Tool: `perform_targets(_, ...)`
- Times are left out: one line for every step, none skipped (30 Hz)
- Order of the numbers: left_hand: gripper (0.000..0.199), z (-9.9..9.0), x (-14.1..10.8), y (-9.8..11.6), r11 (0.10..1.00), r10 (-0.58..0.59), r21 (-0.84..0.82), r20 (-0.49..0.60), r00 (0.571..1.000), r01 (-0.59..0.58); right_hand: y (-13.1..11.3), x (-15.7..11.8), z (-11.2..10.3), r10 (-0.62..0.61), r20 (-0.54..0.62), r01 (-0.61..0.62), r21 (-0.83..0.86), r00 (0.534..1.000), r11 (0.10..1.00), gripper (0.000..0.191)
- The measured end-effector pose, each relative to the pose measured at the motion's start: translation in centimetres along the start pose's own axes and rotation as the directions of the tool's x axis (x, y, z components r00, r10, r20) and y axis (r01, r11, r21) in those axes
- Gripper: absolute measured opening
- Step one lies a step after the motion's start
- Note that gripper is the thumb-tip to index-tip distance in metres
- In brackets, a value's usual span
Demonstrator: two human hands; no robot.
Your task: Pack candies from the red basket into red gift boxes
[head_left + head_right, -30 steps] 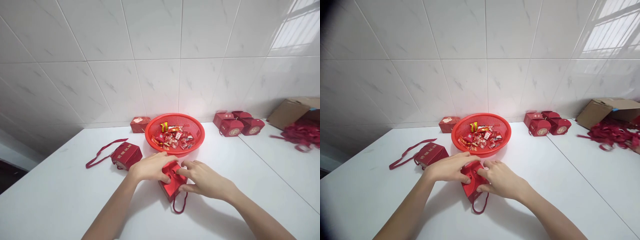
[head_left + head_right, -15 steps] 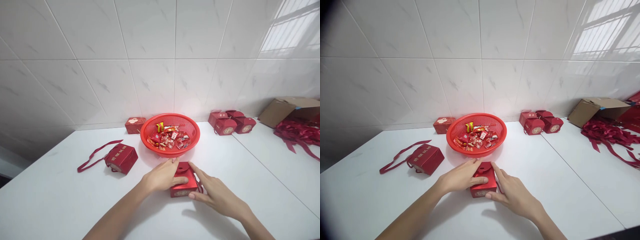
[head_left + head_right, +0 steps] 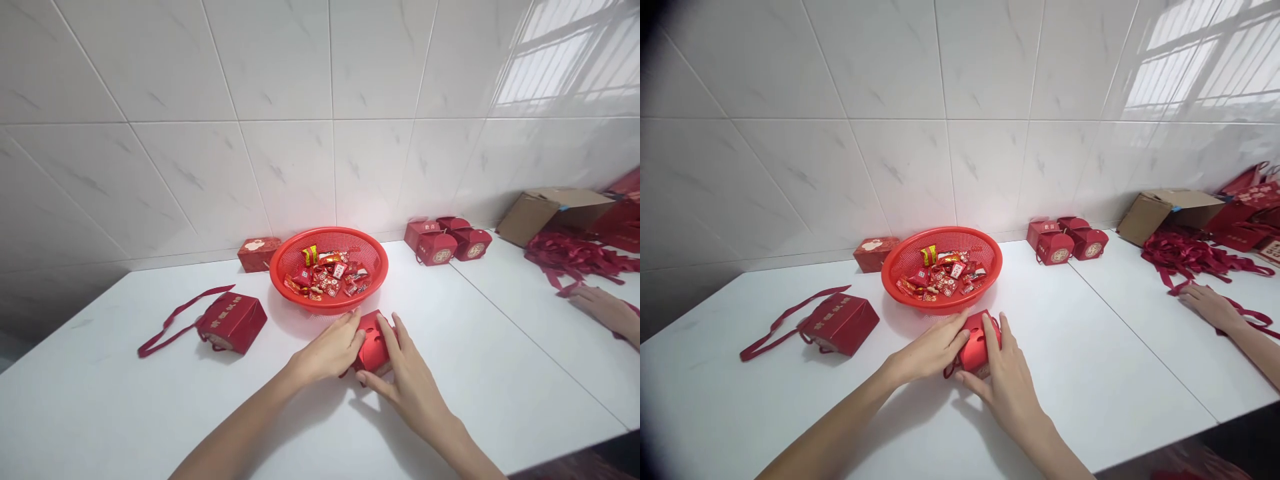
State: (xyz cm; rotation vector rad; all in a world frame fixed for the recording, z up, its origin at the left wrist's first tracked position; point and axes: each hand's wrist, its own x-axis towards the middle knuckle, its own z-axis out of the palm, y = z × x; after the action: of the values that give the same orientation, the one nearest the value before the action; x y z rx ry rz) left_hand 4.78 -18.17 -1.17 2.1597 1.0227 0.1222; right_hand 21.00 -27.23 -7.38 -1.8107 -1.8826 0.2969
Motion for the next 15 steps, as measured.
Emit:
perform_targets(0.060,0.1,0.1,0.0,1.000,0.001,0.002,-0.001,1.000,-0.001,0.2,0.1,-0.1,-0.001,-0.021,0.001,-0.019,1.000,1.000,0.085)
perform_targets(0.061,0.2,0.2,-0.1,1.000,0.003,0.000,-0.002,1.000,-0.003,0.4,0.2,-0.3,-0.003,-0.041,0.002,-0.029,0.999,1.000,0.082)
perform_targets(0.063,0.2,0.3,-0.1,1.000,0.009,-0.009,0.001,1.000,-0.009,0.6,0.2,-0.5,-0.003,-0.055,0.001,-0.031,0.998,1.000,0.079)
perform_targets(0.065,0.3,0.3,-0.2,1.000,0.022,-0.022,0.008,1.000,-0.022,0.9,0.4,-0.9,0.002,-0.062,-0.003,-0.024,0.998,1.000,0.076)
perform_targets(0.068,0.3,0.4,-0.2,0.999,0.040,-0.035,0.017,0.999,-0.039,1.4,0.6,-1.4,0.012,-0.065,-0.013,-0.007,0.998,1.000,0.073)
perform_targets(0.071,0.3,0.4,-0.2,0.997,0.059,-0.045,0.028,0.998,-0.058,1.9,0.8,-2.0,0.030,-0.068,-0.029,0.016,0.997,0.999,0.071)
perform_targets(0.074,0.2,0.4,-0.3,0.996,0.078,-0.052,0.040,0.996,-0.076,2.7,1.2,-2.7,0.055,-0.074,-0.052,0.041,0.996,0.998,0.069)
perform_targets(0.075,0.2,0.3,-0.4,0.995,0.089,-0.050,0.052,0.995,-0.087,3.6,1.7,-3.6,0.089,-0.092,-0.083,0.067,0.992,0.994,0.067)
perform_targets(0.076,0.0,0.3,-0.4,0.995,0.095,-0.042,0.062,0.994,-0.092,4.8,2.3,-4.6,0.129,-0.122,-0.119,0.089,0.984,0.989,0.067)
perform_targets(0.076,-0.1,0.2,-0.6,0.995,0.098,-0.031,0.072,0.993,-0.096,6.1,3.0,-5.7,0.173,-0.164,-0.158,0.101,0.971,0.982,0.068)
perform_targets(0.075,-0.2,0.2,-0.7,0.995,0.100,-0.022,0.084,0.991,-0.099,7.7,3.7,-6.9,0.238,-0.226,-0.218,0.110,0.945,0.970,0.072)
perform_targets(0.073,-0.4,0.1,-0.8,0.995,0.103,-0.015,0.095,0.990,-0.102,9.3,4.5,-8.2,0.300,-0.287,-0.276,0.122,0.910,0.953,0.076)
perform_targets(0.072,-0.5,0.1,-0.9,0.994,0.107,-0.011,0.104,0.989,-0.106,11.0,5.3,-9.5,0.352,-0.346,-0.325,0.135,0.870,0.936,0.080)
perform_targets(0.071,-0.6,0.0,-1.0,0.994,0.109,-0.008,0.114,0.988,-0.109,12.7,6.1,-10.7,0.394,-0.402,-0.363,0.155,0.826,0.919,0.085)
perform_targets(0.070,-0.8,0.0,-1.0,0.994,0.107,-0.004,0.123,0.987,-0.108,14.3,6.9,-11.9,0.428,-0.459,-0.394,0.174,0.779,0.903,0.089)
